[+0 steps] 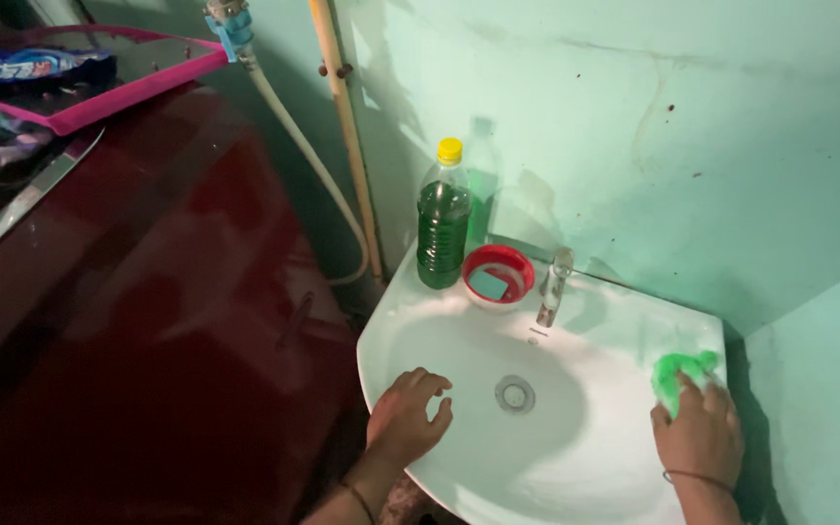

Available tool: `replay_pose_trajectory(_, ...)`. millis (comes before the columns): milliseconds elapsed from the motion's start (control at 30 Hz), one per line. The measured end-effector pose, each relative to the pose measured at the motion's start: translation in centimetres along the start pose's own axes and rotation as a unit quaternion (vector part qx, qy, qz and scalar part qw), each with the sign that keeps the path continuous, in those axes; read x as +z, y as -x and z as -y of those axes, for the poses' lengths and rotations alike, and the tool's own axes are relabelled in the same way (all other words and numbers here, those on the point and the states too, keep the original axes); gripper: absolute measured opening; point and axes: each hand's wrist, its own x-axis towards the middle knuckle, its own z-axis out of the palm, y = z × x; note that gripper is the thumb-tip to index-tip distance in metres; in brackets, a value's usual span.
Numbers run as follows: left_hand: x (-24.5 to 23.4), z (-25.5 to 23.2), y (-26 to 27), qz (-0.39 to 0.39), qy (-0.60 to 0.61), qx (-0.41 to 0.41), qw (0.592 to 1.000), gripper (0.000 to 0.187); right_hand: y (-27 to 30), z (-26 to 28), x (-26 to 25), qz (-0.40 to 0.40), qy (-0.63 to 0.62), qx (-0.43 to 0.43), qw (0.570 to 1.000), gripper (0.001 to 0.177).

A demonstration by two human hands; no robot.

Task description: The person wipes the inside and outside surfaces of a white pedestal sink using a green sponge.

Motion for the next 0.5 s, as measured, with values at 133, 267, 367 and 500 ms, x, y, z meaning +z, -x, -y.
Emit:
replay_pose_trajectory(133, 0.2, 0.5, 0.0, -0.007, -0.004, 0.02, 1.0, 0.02, -4.6, -1.0, 0.9, 0.031, -0.073, -0.021, 0.997, 0.064)
replay_pose_trajectory(267, 0.4, 0.7, 0.1, 0.019, -0.014, -0.003, 1.0, 0.02, -3.9, -1.8, 1.1, 0.04, -0.075, -0.066, 0.994, 0.062)
replay_pose_trajectory(367, 0.6, 0.8, 0.1, 0.002, -0.01, 0.012, 1.0, 0.019, 1.9, -1.8, 0.2, 0.031, -0.063, -0.036, 0.997, 0.065)
replay_pose_trajectory(500, 0.4, 1.0, 0.1, 0.005, -0.011, 0.02, 1.0, 0.02, 6.4, -1.1, -2.2, 0.014, -0.044, -0.031, 0.998, 0.069)
